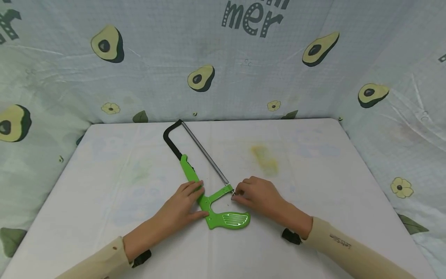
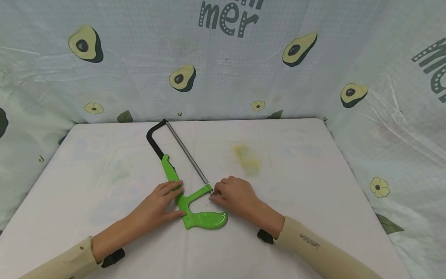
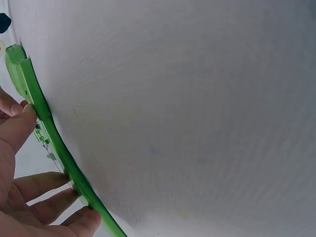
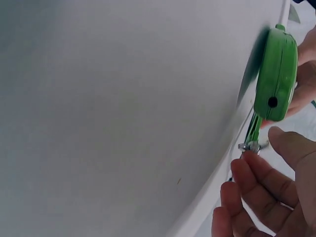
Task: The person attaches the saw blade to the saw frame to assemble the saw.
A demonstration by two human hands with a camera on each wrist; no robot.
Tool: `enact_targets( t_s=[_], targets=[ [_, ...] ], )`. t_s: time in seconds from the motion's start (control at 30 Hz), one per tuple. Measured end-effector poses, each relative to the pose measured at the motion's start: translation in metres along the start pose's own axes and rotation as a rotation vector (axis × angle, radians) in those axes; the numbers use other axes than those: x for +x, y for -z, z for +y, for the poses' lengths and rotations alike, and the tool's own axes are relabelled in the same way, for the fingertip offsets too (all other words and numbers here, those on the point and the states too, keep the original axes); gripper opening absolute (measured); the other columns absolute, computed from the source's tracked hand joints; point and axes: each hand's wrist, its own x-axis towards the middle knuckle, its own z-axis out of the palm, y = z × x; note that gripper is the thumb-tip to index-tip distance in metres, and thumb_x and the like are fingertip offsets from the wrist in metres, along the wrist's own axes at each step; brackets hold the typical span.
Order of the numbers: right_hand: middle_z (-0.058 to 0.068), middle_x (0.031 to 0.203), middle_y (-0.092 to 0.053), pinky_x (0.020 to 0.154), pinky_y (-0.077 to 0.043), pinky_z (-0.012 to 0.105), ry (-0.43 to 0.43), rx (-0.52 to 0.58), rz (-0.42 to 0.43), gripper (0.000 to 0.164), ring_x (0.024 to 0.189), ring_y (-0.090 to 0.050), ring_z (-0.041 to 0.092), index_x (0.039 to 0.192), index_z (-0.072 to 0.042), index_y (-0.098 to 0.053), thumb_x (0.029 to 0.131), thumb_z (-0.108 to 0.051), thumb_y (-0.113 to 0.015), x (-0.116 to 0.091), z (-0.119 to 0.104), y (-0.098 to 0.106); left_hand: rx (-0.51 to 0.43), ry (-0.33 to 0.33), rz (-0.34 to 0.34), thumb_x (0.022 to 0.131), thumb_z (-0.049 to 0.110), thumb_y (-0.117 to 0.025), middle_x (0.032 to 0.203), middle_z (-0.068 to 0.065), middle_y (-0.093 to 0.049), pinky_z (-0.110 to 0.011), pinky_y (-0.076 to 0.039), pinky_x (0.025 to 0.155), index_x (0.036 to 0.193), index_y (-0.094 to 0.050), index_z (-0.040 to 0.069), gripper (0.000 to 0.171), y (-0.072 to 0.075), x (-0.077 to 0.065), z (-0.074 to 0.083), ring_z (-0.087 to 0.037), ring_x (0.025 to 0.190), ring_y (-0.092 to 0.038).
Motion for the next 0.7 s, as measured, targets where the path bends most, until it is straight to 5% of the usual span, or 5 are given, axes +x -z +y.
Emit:
enact_targets(
  t_s=[0.37, 0.7],
  targets=[
    [-0.012, 0.080, -0.067, 0.058, -0.048, 0.023, -0.127, 0.027, -0.050, 0.008, 0.074, -0.060, 0.009, 0.091, -0.018, -0.074, 0.093, -0.026, -0.073, 0.0036, -0.0052, -0.0016, 0.008, 0.001, 0.000, 0.085, 0.037, -0.083, 0.150, -0.018, -0.051, -0.047, -0.046, 0.110, 0.135, -0.061, -0.006, 0.070, -0.0004, -0.0010, 0.0005, -0.038, 0.138, -0.045],
    [-0.013, 0.081, -0.065, 0.061, -0.048, 0.021, -0.122, 0.089, -0.062, 0.004, 0.074, -0.059, 0.005, 0.094, -0.017, -0.073, 0.094, -0.021, -0.071, 0.0035, -0.0037, -0.0010, 0.012, -0.005, -0.001, 0.085, 0.038, -0.083, 0.150, -0.019, -0.050, -0.046, -0.046, 0.109, 0.136, -0.060, -0.006, 0.070, 0.0012, -0.0013, 0.0007, -0.039, 0.138, -0.046]
  ],
)
